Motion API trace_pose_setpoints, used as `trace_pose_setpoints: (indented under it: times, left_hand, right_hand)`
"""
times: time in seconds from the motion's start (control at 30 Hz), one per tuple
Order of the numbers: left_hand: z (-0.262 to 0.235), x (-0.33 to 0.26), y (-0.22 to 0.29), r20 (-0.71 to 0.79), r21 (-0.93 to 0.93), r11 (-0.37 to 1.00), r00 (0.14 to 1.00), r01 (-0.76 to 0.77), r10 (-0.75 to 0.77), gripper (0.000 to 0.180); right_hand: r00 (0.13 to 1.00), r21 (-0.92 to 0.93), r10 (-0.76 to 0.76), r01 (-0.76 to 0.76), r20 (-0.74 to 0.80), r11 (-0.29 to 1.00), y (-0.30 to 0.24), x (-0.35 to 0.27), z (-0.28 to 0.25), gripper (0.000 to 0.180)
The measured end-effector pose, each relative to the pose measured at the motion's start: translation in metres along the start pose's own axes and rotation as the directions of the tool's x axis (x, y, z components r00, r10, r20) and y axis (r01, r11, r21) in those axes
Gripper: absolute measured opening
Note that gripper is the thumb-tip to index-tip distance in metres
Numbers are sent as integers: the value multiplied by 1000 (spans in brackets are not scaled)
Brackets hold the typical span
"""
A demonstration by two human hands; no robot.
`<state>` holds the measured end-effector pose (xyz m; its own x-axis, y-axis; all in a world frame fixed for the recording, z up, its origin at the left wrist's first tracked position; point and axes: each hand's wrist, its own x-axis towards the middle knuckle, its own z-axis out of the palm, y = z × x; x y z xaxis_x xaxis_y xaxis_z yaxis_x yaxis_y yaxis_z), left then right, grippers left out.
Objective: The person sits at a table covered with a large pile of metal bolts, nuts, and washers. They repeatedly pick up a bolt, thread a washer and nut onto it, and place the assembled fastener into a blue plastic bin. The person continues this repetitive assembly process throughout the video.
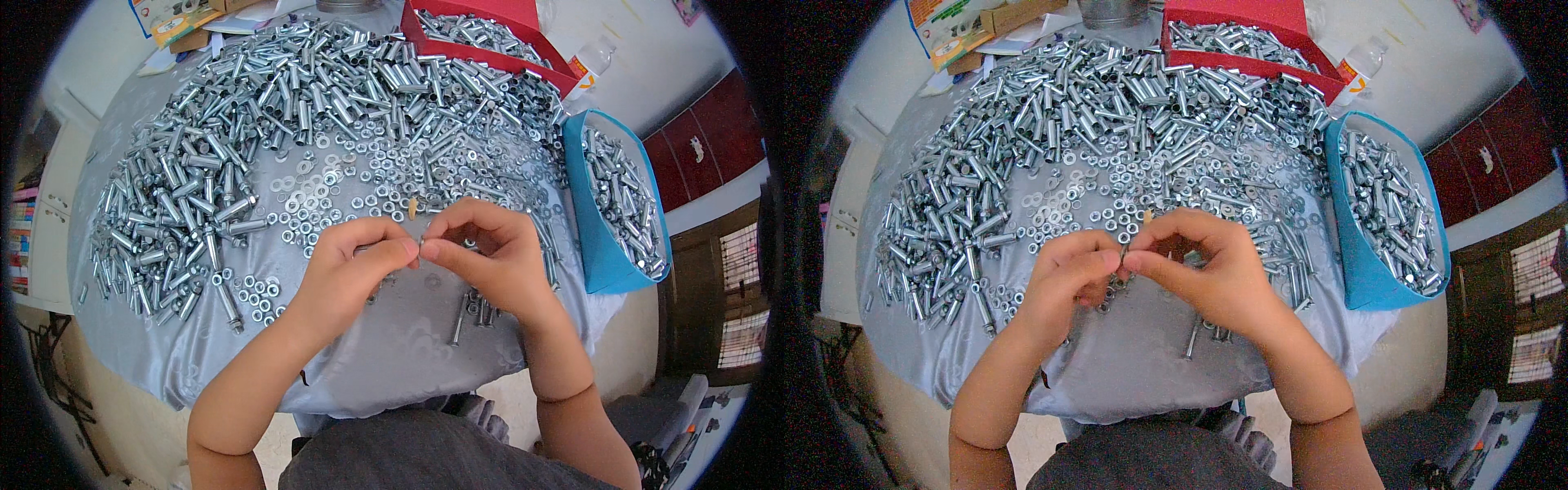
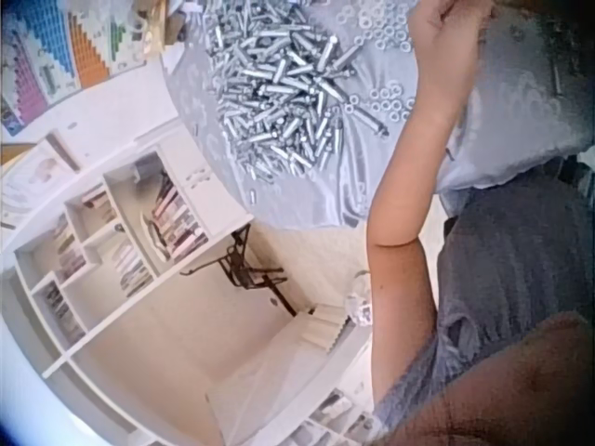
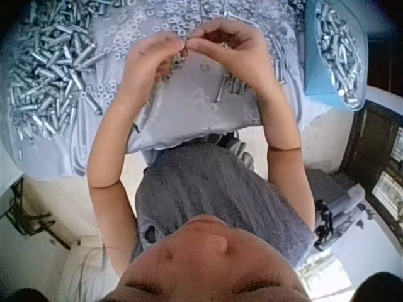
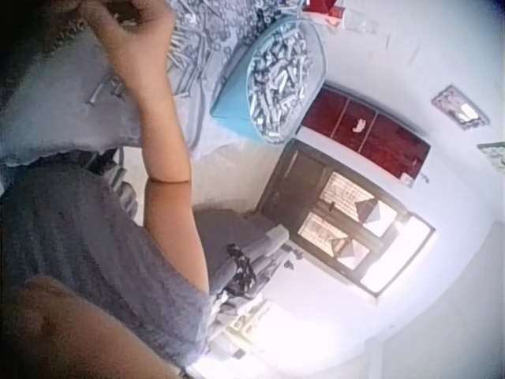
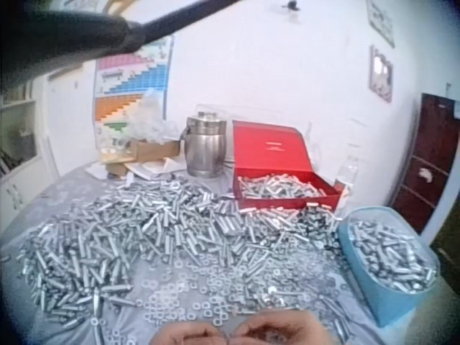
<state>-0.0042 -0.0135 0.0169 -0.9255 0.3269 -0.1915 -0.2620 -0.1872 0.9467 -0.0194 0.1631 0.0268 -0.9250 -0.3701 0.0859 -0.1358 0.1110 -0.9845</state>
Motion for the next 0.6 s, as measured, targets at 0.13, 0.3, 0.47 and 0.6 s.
trace_pose_setpoints:
  times: [0.13, 0.3, 0.47, 0.6]
  left_hand:
    - [3, 1, -3, -47, 82, 997, 999, -6, 10, 29]
    - [3, 0, -1, -27, 145, 989, 1000, 14, -10, 34]
    - [5, 0, 5, -37, 60, 994, 996, 88, -86, 30]
    - [0, 5, 1, -113, -64, 993, 988, 95, -102, 26]
  right_hand:
    - [992, -139, -120, 124, 31, 983, 5, 0, 2, 13]
    - [992, -183, -119, 122, 29, 976, -1, -2, 4, 14]
    - [963, -336, -270, 262, 22, 905, -6, 3, -4, 14]
    - [991, -519, -91, 25, -102, 854, -1, 5, -19, 13]
